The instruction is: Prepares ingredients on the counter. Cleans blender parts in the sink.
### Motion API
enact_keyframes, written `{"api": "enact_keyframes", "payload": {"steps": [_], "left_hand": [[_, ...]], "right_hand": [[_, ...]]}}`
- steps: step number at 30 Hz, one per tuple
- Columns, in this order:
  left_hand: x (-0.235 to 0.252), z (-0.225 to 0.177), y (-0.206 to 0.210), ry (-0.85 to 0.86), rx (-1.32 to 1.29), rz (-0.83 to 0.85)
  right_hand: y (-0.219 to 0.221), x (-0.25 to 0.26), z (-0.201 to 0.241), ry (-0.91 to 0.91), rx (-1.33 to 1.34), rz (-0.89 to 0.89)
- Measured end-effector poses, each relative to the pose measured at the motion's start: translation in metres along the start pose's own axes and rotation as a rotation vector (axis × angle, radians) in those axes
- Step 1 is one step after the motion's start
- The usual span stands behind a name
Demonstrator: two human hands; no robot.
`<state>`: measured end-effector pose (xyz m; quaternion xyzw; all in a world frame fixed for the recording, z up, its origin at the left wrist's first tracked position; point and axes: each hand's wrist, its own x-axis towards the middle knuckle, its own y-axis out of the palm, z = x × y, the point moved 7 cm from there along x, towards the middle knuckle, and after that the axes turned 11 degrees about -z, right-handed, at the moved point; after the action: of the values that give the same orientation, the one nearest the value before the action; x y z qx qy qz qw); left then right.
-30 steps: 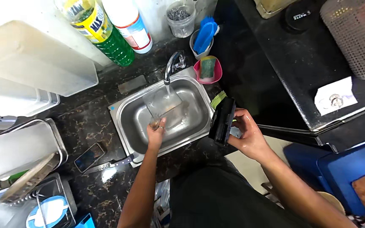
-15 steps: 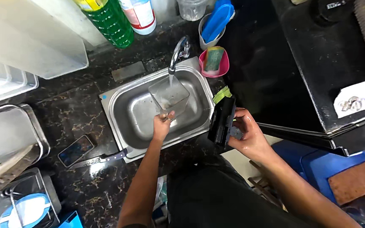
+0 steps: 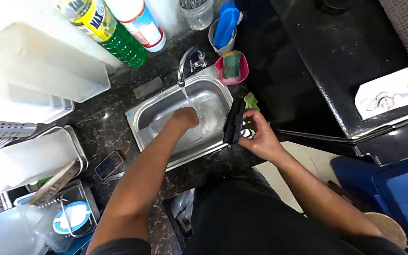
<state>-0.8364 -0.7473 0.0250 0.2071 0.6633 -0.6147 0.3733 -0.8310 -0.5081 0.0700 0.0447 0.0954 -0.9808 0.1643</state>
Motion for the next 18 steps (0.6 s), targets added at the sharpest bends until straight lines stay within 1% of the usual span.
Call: {"api": "enact_keyframes", "payload": {"steps": [3,5,6,8,9,10,11,12,13,14,15,16,17,18], "left_hand": [[-0.007,-0.009,-0.012,-0.019,0.151,0.07],[-0.01,-0.005,-0.016,-0.023,0.219,0.082],[-0.012,-0.002,-0.019,-0.03,0.231,0.075],[-0.018,0.01,-0.029,-0.075,0.226,0.055],[-0.023,0.018,-0.037,-0.102,0.194,0.038],[-0.028,0.029,-0.044,-0.123,0.132,0.018],[-0.03,0.044,-0.047,-0.131,0.045,-0.006],[-0.03,0.062,-0.044,-0.123,-0.061,-0.033],[-0.03,0.083,-0.037,-0.116,-0.198,-0.055],[-0.031,0.103,-0.027,-0.089,-0.354,-0.08],[-0.032,0.121,-0.015,-0.053,-0.523,-0.101],[-0.032,0.139,0.001,-0.026,-0.685,-0.135],[-0.029,0.154,0.027,-0.026,-0.811,-0.168],[-0.024,0.164,0.052,-0.062,-0.902,-0.205]], "right_hand": [[0.002,0.004,0.005,-0.005,0.021,-0.006],[0.003,0.006,0.017,-0.061,0.065,-0.032],[0.003,0.007,0.025,-0.121,0.112,-0.07],[0.009,0.011,0.032,-0.303,0.233,-0.198],[0.019,0.016,0.025,-0.382,0.261,-0.276],[0.033,0.023,0.006,-0.398,0.216,-0.334],[0.05,0.032,-0.021,-0.326,0.076,-0.349],[0.068,0.042,-0.051,-0.174,-0.099,-0.286],[0.083,0.048,-0.079,0.011,-0.252,-0.161],[0.092,0.049,-0.096,0.12,-0.34,-0.073],[0.092,0.046,-0.098,0.16,-0.358,-0.045],[0.087,0.043,-0.09,0.163,-0.322,-0.066],[0.079,0.034,-0.08,0.164,-0.275,-0.1],[0.069,0.023,-0.07,0.167,-0.251,-0.135]]}}
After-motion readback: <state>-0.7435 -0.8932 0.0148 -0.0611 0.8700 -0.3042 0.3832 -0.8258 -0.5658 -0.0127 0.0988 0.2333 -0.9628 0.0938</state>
